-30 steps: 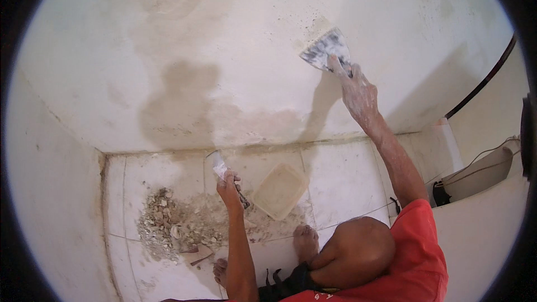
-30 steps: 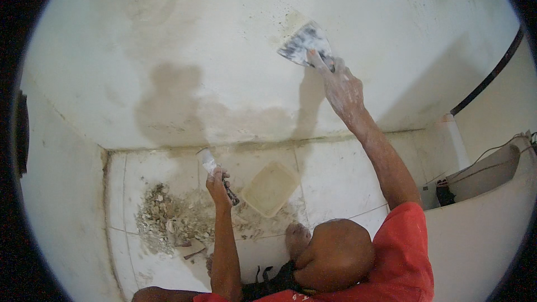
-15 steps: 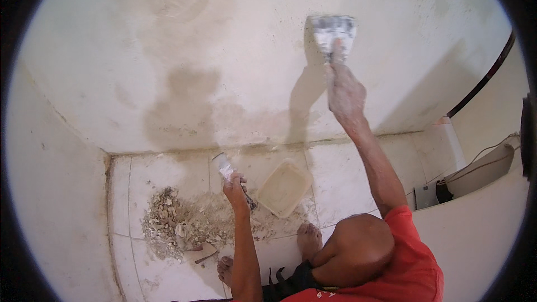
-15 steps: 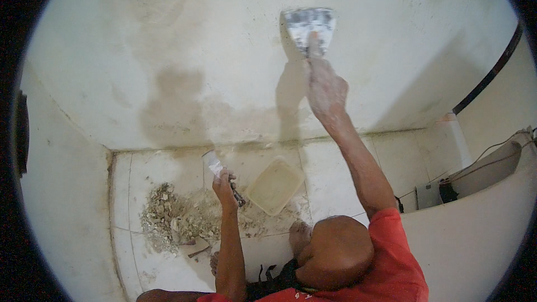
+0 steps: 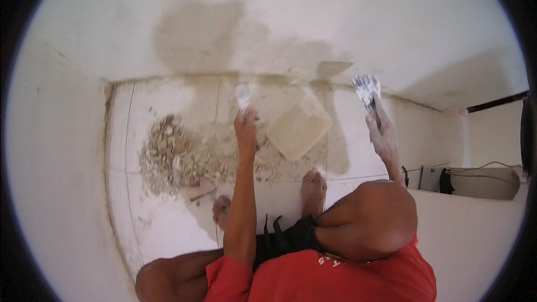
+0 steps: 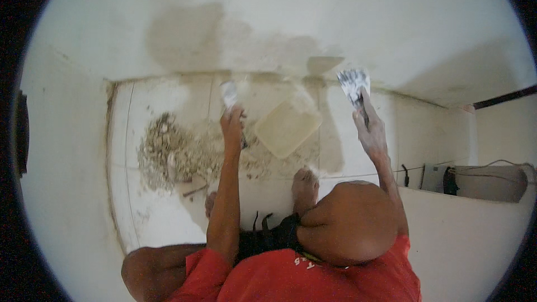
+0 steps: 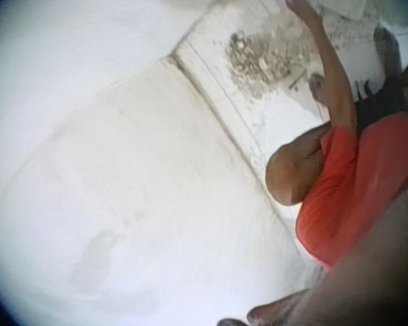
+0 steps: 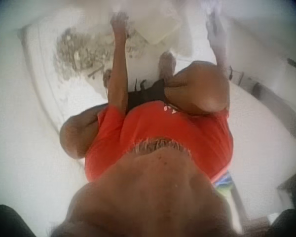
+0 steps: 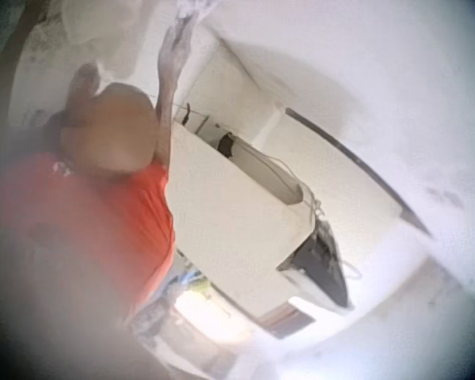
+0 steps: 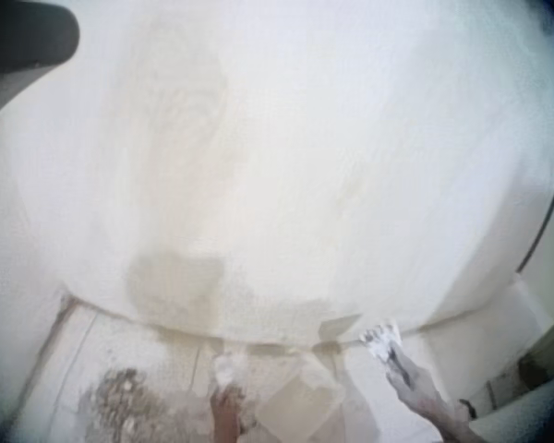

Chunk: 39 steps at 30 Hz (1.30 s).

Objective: The person scrapes loose material from a wall using a putty knife and then applies patching compound from a small container to the wall surface.

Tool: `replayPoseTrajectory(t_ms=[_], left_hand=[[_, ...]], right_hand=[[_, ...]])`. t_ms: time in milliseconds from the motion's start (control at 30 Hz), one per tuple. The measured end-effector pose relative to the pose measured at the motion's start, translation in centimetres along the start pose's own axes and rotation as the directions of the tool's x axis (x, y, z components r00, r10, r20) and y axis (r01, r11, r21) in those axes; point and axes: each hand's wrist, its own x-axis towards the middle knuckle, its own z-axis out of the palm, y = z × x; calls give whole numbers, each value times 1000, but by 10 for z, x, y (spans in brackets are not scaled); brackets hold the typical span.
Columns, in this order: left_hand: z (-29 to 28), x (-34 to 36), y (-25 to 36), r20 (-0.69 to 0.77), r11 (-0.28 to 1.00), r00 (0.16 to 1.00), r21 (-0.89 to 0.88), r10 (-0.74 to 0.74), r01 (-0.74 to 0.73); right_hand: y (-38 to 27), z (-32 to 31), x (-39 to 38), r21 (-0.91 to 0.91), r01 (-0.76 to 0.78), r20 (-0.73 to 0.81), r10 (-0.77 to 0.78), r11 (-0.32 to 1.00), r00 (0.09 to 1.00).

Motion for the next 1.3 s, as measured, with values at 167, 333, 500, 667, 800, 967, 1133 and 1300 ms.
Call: replayPoseTrajectory(t_ms=[167, 333, 500, 667, 800, 967, 1133, 1300], left_hand=[[3, 5, 14, 87, 973, 994, 214, 71, -89], [-19, 0, 16, 182, 897, 982, 422, 55, -128], [-12, -8, 9, 187, 936, 982, 350, -19, -48], [2, -12, 1, 267, 936, 963, 345, -22, -74], [4, -16, 8, 301, 894, 954, 432, -16, -121], [4, -16, 0, 297, 931, 953, 361, -56, -58], [-7, -11, -6, 343, 908, 939, 398, -14, -132], [10, -23, -6, 303, 910, 950, 368, 79, -193]], right_hand=[[-22, 36, -74, 648, -501, 362, 347, 574, 865], [-20, 55, -81, 451, -522, 439, 329, 724, 836], [-2, 69, -58, 83, -28, 417, -9, 996, 909], [-11, 87, -41, -155, 144, 426, -65, 977, 902], [-19, 96, -14, -340, 259, 510, -54, 904, 858], [15, 142, 7, -325, 664, 485, -485, 673, 728], [-36, 166, -6, -354, 533, 665, -194, 769, 721], [-38, 163, -27, -392, 663, 809, -105, 638, 579]])
